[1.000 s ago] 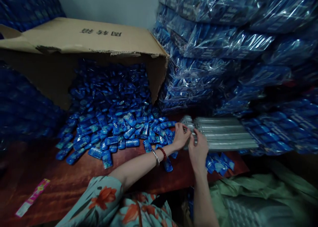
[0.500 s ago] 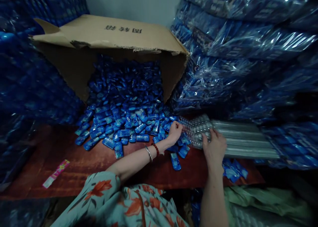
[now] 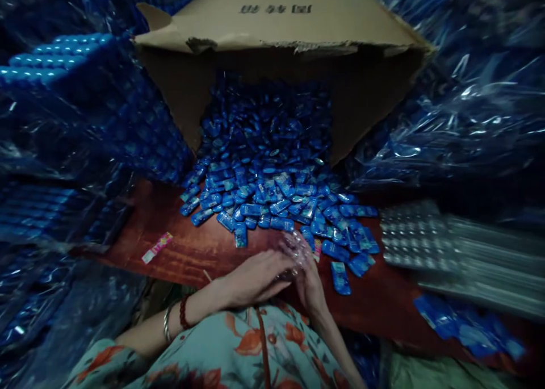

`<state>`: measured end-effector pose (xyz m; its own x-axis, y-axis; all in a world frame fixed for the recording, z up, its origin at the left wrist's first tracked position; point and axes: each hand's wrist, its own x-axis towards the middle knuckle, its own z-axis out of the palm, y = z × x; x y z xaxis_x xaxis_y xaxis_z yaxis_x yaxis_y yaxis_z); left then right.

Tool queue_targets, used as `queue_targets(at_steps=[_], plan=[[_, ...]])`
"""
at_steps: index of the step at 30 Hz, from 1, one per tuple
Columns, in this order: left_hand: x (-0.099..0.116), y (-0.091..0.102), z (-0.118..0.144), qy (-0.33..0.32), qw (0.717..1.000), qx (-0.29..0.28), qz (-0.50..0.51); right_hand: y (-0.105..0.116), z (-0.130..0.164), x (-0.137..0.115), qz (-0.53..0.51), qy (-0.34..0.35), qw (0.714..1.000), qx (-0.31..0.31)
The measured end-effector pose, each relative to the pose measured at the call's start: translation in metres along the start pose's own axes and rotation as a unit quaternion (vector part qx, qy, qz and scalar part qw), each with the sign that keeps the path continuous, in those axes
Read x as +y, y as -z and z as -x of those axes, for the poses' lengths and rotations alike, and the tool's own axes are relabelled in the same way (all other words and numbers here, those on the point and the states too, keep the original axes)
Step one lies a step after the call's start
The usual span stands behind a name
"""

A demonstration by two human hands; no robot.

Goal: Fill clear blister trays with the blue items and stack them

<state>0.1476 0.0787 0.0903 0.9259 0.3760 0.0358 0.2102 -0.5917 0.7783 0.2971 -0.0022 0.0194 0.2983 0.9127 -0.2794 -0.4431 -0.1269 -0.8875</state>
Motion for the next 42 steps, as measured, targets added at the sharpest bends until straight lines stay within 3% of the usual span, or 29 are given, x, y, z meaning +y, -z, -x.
queue_targets(at_steps=[2,4,7,9,12,14,17,18,20,21,23,26,29,32,36,42], plan=[[-0.007,-0.01,0.021,-0.002,0.992,-0.059,-0.114,-0.008,-0.005,0.015,-0.022,-0.041,0.998,-0.029],[-0.019,-0.019,0.036,0.021,0.98,-0.092,-0.174,-0.004,-0.015,0.02,0.046,-0.049,0.997,-0.027],[-0.042,-0.031,0.052,0.052,0.974,-0.11,-0.192,0.007,-0.036,0.01,0.201,0.036,0.978,0.05],[-0.055,-0.036,0.057,0.053,0.975,-0.11,-0.183,0.005,-0.052,-0.003,0.311,0.126,0.94,0.062],[-0.063,-0.039,0.059,0.046,0.979,-0.091,-0.176,-0.024,-0.072,-0.019,0.471,0.247,0.843,-0.08],[-0.063,-0.037,0.059,0.044,0.979,-0.083,-0.182,-0.053,-0.083,-0.024,0.571,0.3,0.739,-0.192],[-0.063,-0.035,0.063,0.038,0.98,-0.07,-0.181,-0.09,-0.096,-0.021,0.698,0.335,0.578,-0.259],[-0.065,-0.034,0.065,0.039,0.981,-0.065,-0.177,-0.097,-0.1,-0.019,0.72,0.34,0.543,-0.267],[-0.07,-0.035,0.071,0.04,0.984,-0.053,-0.164,-0.103,-0.107,-0.017,0.737,0.345,0.509,-0.279],[-0.074,-0.036,0.073,0.038,0.986,-0.049,-0.156,-0.102,-0.109,-0.016,0.736,0.344,0.51,-0.283],[-0.081,-0.038,0.076,0.03,0.989,-0.045,-0.135,-0.093,-0.11,-0.019,0.719,0.332,0.543,-0.278],[-0.083,-0.037,0.077,0.023,0.992,-0.049,-0.116,-0.072,-0.101,-0.029,0.651,0.292,0.658,-0.24],[-0.076,-0.033,0.076,0.029,0.992,-0.039,-0.12,-0.049,-0.081,-0.037,0.563,0.199,0.776,-0.202],[-0.069,-0.027,0.075,0.037,0.991,-0.012,-0.128,-0.032,-0.06,-0.034,0.496,0.102,0.847,-0.165],[-0.069,-0.026,0.073,0.057,0.986,-0.014,-0.159,-0.024,-0.046,-0.02,0.419,0.08,0.898,-0.111],[-0.073,-0.032,0.073,0.063,0.985,-0.002,-0.163,-0.027,-0.055,-0.01,0.414,0.048,0.901,-0.122]])
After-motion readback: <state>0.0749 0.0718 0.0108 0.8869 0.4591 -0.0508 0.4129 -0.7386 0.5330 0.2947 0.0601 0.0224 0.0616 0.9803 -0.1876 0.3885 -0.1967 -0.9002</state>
